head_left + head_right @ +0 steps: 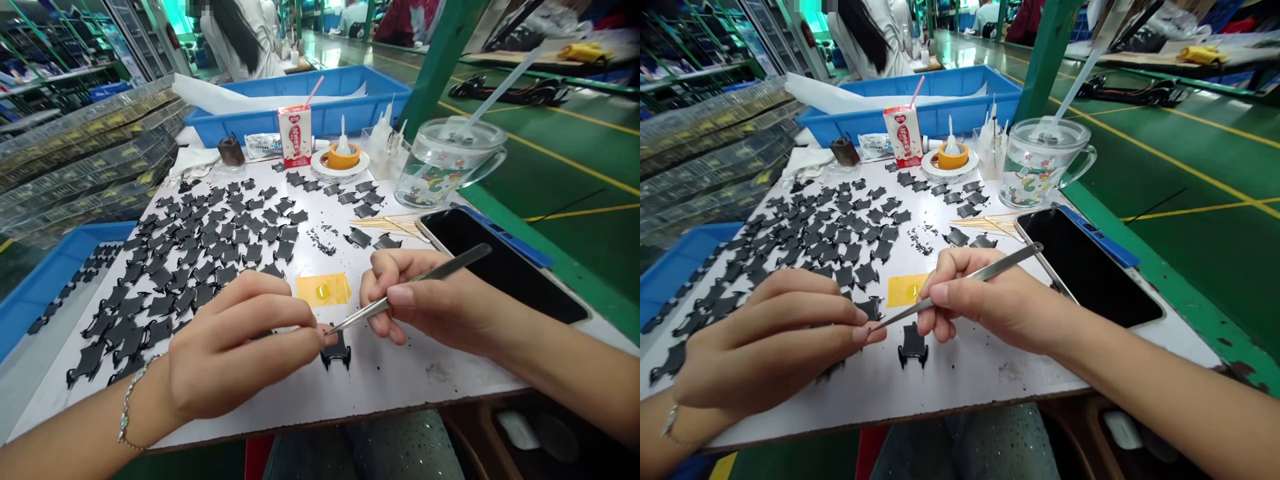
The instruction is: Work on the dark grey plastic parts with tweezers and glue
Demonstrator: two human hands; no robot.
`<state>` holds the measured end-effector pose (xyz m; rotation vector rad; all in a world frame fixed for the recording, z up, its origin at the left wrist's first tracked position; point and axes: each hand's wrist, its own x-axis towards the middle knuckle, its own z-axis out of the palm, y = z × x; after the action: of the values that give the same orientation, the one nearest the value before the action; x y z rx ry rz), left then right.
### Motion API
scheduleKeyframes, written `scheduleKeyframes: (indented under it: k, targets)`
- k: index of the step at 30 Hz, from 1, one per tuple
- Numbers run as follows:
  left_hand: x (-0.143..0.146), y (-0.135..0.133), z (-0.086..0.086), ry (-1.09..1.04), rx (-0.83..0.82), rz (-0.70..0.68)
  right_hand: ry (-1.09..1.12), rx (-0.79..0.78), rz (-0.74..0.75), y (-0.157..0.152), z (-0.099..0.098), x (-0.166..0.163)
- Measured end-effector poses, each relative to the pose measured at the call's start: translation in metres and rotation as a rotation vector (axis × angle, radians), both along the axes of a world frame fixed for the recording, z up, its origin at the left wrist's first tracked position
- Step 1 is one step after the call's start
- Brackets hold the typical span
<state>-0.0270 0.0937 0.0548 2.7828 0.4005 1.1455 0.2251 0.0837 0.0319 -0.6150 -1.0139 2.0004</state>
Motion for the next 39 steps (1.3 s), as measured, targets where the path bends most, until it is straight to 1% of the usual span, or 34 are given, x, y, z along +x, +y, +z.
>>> scheduleKeyframes:
  k: [2,6,11,15,20,22,27,29,31,33,36,39]
  targets:
    - [-0.002,-0.003,0.002,0.042,0.026,0.017,-0.002,0.014,0.019,0.0,0.0,0.001]
    - [-0.003,-0.008,0.004,0.118,0.081,0.052,-0.022,-0.011,0.02,-0.001,0.0,0.001]
    - [-0.003,-0.009,0.002,0.109,0.162,0.066,-0.018,-0.01,0.024,0.0,-0.003,0.002]
    - [-0.004,-0.006,0.001,0.122,0.178,0.049,-0.001,-0.016,0.054,0.0,-0.005,0.002]
    - [-0.007,0.002,-0.001,0.134,0.294,-0.014,-0.008,-0.049,0.058,0.0,-0.005,0.002]
    - [-0.007,0.003,0.001,0.126,0.303,-0.015,-0.012,-0.05,0.048,0.0,-0.005,0.002]
    - [-0.003,-0.001,0.013,0.204,0.246,0.0,-0.014,-0.045,0.049,0.001,-0.006,0.002]
    - [-0.002,-0.003,0.015,0.223,0.234,0.004,-0.011,-0.044,0.053,0.001,-0.007,0.002]
    - [-0.003,-0.004,0.013,0.221,0.23,-0.009,-0.02,-0.037,0.053,0.001,-0.006,0.002]
    - [-0.004,-0.003,0.007,0.198,0.202,0.008,-0.031,-0.027,0.042,0.001,-0.005,0.002]
    - [-0.003,-0.001,0.0,0.134,0.095,0.046,-0.014,-0.016,-0.008,0.001,-0.003,0.002]
    - [0.003,0.003,0.0,0.051,-0.007,0.086,-0.005,-0.009,-0.051,0.001,-0.002,0.0]
